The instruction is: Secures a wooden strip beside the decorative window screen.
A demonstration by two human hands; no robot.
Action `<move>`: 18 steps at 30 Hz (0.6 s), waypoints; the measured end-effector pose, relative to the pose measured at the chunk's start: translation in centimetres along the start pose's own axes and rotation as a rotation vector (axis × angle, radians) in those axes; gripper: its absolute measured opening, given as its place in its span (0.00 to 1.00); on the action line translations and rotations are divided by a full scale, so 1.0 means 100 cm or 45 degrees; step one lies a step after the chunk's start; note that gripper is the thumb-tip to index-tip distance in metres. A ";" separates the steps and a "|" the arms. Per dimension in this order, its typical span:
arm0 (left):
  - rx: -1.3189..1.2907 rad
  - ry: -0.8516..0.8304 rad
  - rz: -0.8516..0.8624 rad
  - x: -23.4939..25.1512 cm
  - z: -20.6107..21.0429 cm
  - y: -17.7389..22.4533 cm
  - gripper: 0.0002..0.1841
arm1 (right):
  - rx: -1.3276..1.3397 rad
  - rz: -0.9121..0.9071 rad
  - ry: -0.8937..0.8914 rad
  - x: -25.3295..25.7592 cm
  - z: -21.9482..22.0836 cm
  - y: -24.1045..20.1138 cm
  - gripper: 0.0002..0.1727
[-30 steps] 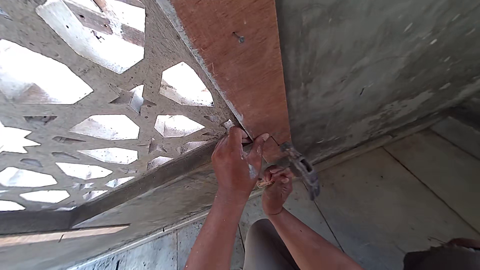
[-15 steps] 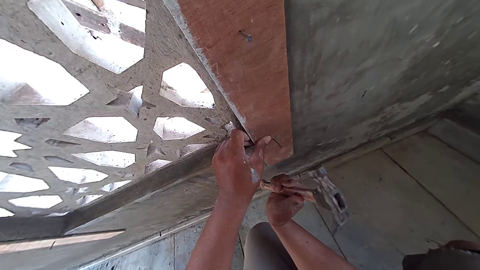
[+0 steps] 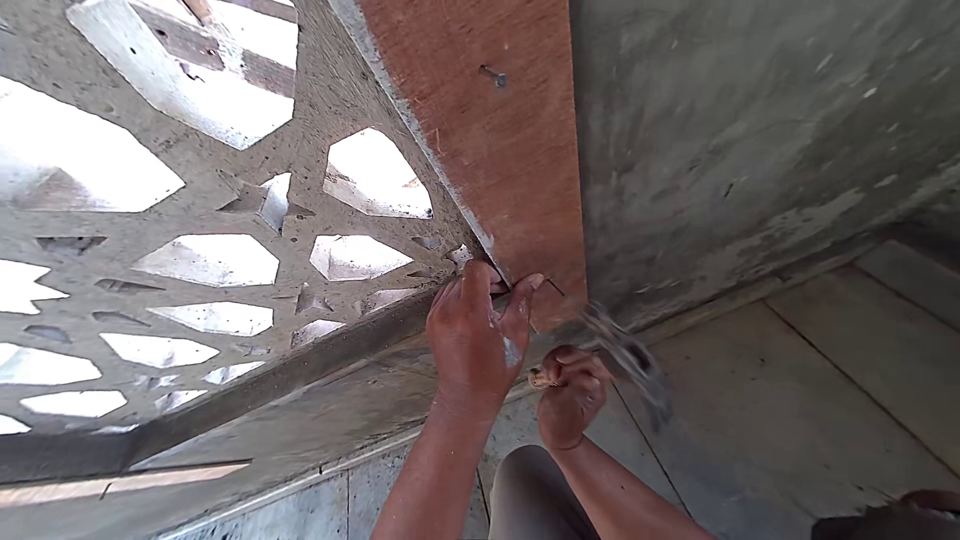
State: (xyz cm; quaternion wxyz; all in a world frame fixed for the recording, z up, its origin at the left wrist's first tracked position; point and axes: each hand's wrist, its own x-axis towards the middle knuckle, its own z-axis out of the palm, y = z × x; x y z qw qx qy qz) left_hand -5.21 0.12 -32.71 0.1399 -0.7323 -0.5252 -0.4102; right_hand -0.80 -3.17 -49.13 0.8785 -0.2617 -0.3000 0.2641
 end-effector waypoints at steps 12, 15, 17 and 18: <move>-0.011 0.005 -0.005 -0.001 0.001 0.000 0.16 | -0.114 0.061 -0.031 0.002 -0.006 -0.005 0.19; -0.017 0.011 -0.002 0.000 0.001 0.000 0.16 | -0.040 0.012 -0.033 0.006 -0.008 -0.007 0.20; -0.011 0.011 0.000 0.000 0.001 -0.001 0.16 | 0.018 -0.083 -0.047 0.008 -0.009 -0.008 0.20; -0.010 0.006 -0.002 -0.001 0.001 -0.001 0.16 | -0.051 -0.048 -0.064 0.006 -0.011 -0.008 0.20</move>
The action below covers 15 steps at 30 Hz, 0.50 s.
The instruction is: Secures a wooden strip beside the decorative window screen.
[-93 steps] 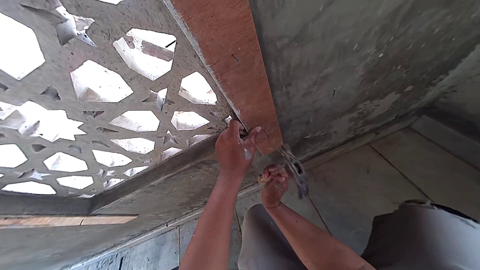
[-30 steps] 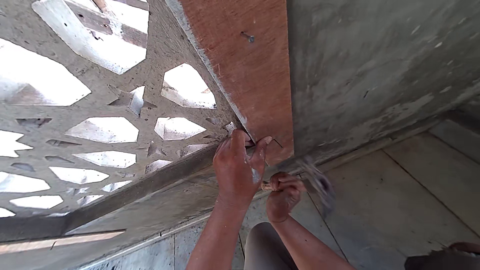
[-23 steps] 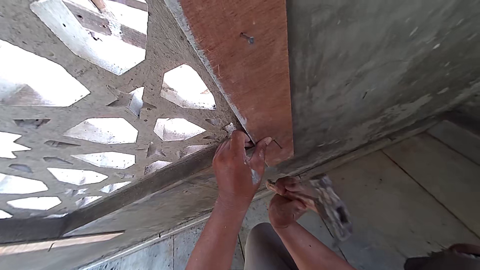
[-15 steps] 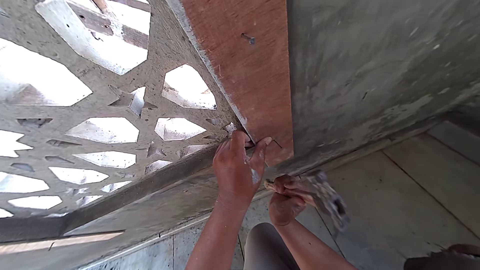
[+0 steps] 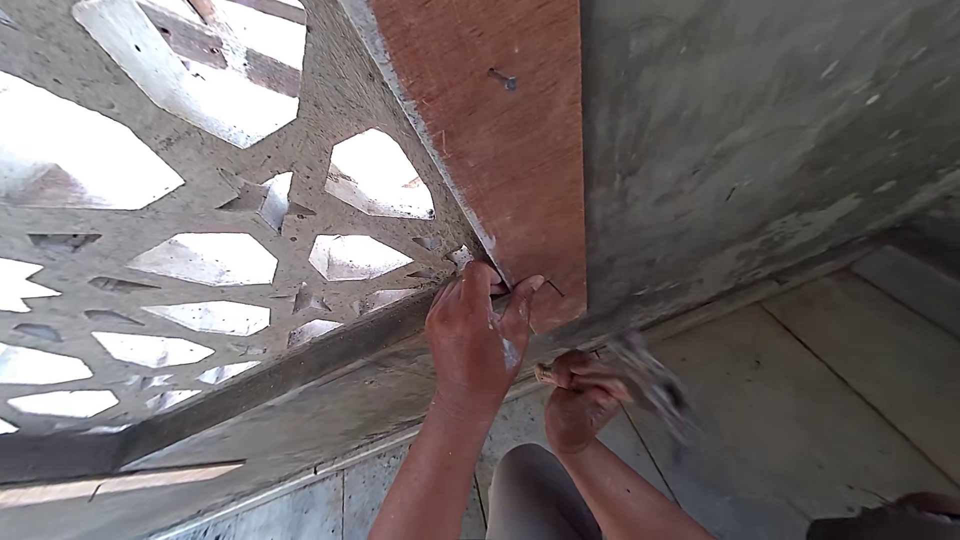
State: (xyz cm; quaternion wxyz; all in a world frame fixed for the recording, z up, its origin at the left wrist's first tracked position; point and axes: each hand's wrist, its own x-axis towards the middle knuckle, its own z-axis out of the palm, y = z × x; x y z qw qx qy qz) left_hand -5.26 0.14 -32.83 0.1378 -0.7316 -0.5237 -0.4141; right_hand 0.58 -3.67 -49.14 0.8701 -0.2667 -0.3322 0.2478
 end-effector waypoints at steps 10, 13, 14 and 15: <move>0.002 0.012 0.008 0.000 0.000 0.001 0.17 | -0.142 0.069 -0.034 0.009 0.000 -0.012 0.20; 0.016 0.016 0.007 0.001 0.000 0.000 0.17 | -0.075 -0.008 0.029 0.012 0.004 -0.028 0.20; 0.015 0.017 0.008 0.000 0.000 0.000 0.17 | -0.035 -0.071 0.039 0.012 0.004 -0.033 0.21; 0.018 0.016 0.011 0.000 0.000 0.000 0.17 | -0.032 -0.112 0.025 0.011 0.004 -0.036 0.21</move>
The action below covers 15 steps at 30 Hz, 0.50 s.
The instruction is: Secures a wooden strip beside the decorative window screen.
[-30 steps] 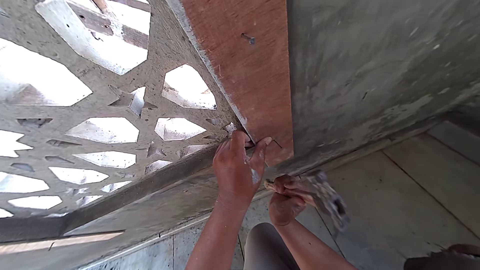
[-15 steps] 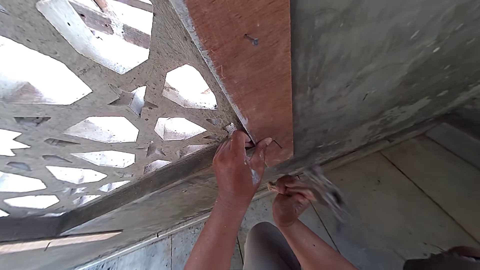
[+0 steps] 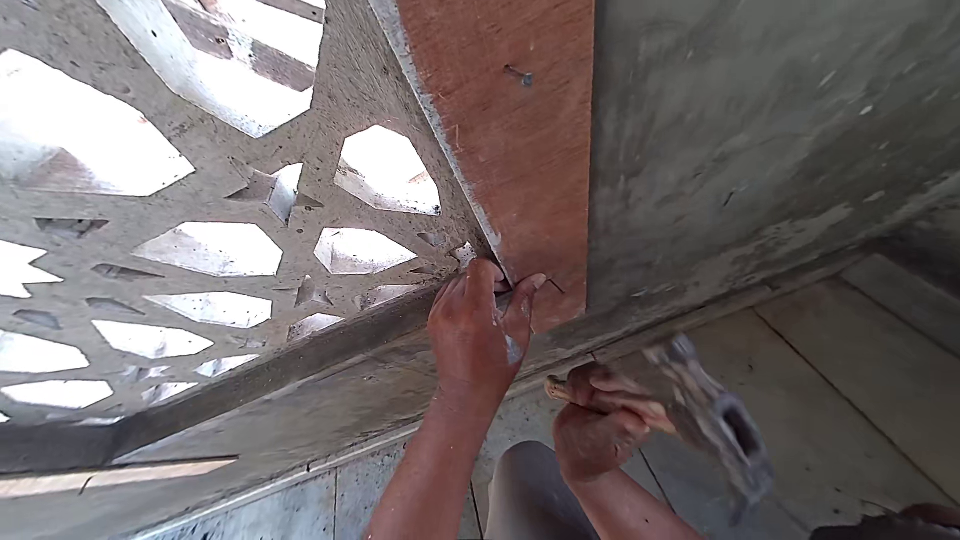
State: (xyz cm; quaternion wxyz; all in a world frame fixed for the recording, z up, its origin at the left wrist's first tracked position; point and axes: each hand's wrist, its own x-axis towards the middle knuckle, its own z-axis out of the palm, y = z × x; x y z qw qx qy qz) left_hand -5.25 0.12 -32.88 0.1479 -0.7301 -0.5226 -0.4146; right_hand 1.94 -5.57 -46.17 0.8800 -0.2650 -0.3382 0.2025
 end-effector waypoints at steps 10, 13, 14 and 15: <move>-0.037 -0.028 -0.004 0.000 0.000 -0.002 0.17 | -0.136 0.097 -0.073 0.002 -0.015 -0.028 0.21; -0.056 -0.019 0.003 0.000 0.000 -0.002 0.17 | -0.421 0.214 -0.193 0.007 -0.020 -0.025 0.21; -0.062 -0.011 0.010 0.000 0.001 -0.002 0.17 | -0.459 0.243 -0.207 0.009 -0.021 -0.025 0.21; -0.062 -0.005 0.014 0.000 0.001 -0.002 0.17 | -0.454 0.252 -0.204 0.011 -0.022 -0.029 0.20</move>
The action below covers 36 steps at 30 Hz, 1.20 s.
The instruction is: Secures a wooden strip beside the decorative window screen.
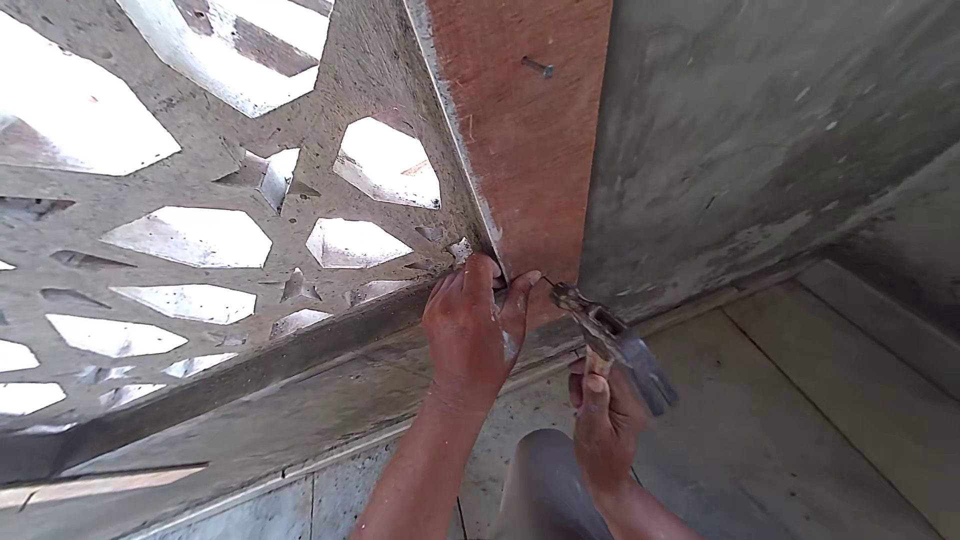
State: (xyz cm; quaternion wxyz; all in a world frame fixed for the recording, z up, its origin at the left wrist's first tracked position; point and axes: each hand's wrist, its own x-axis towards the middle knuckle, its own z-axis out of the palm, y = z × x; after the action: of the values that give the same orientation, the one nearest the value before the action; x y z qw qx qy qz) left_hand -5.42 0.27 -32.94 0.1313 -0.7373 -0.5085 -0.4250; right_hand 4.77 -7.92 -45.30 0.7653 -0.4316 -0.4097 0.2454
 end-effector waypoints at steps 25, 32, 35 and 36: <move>0.011 0.014 -0.003 -0.003 0.002 0.002 0.17 | 0.049 -0.015 0.052 0.004 -0.003 0.025 0.20; 0.024 -0.003 -0.008 -0.003 0.000 0.003 0.17 | 0.096 -0.027 0.028 0.000 -0.001 0.031 0.23; 0.026 0.012 -0.001 -0.003 0.001 0.003 0.18 | 0.093 0.028 0.060 0.001 -0.006 0.035 0.23; 0.022 0.030 -0.005 -0.004 0.002 0.003 0.18 | 0.138 0.011 0.122 0.001 -0.011 0.042 0.21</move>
State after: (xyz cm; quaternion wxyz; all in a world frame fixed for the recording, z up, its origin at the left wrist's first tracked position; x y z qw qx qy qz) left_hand -5.07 -0.03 -33.29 0.1430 -0.7301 -0.5120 -0.4294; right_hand 5.62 -6.23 -49.23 0.8051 -0.4026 -0.3569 0.2496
